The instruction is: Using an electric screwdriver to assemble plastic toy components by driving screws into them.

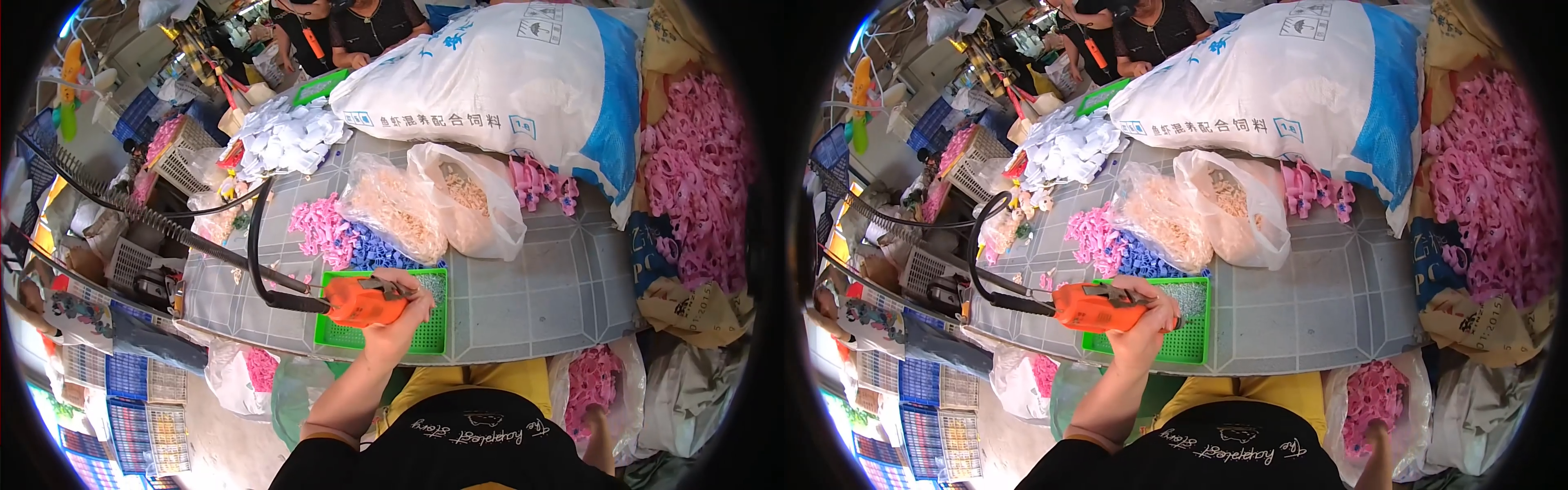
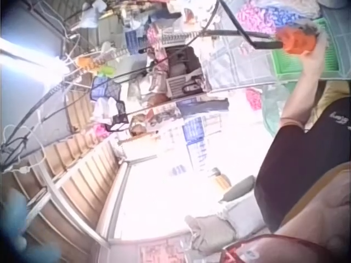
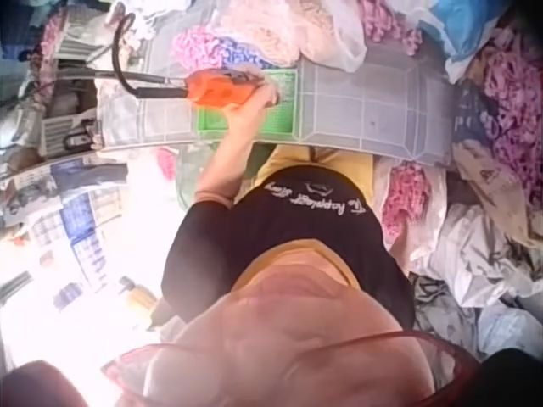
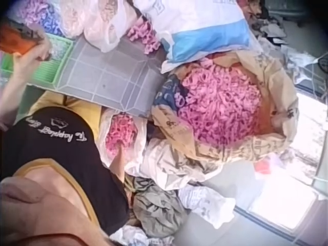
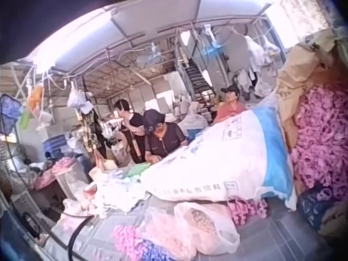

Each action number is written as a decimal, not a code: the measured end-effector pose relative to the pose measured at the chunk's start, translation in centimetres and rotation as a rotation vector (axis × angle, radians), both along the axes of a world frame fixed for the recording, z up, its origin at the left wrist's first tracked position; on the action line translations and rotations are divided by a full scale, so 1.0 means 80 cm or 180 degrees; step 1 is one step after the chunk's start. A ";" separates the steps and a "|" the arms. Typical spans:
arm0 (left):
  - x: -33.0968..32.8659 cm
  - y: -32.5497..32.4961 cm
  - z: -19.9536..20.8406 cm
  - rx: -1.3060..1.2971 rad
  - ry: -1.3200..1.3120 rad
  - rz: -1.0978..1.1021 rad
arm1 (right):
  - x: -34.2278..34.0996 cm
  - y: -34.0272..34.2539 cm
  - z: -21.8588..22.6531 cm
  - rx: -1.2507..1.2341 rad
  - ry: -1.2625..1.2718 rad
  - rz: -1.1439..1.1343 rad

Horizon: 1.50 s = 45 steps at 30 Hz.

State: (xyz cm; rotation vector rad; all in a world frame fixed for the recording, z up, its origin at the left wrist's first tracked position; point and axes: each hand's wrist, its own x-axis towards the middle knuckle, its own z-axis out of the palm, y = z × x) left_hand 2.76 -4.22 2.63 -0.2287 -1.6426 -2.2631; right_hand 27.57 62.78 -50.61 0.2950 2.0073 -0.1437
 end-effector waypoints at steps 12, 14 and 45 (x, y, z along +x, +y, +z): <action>0.004 0.010 0.004 -0.0167 0.0000 0.0061 | -0.045 -0.120 0.208 0.0676 0.0797 -0.0426; 0.008 0.001 0.003 -0.0173 0.0016 0.0094 | -0.075 -0.155 0.280 0.0894 0.0828 -0.0547; 0.027 -0.003 -0.015 -0.0121 0.0199 -0.0115 | -0.592 -0.418 0.516 -0.1134 0.5142 -0.1406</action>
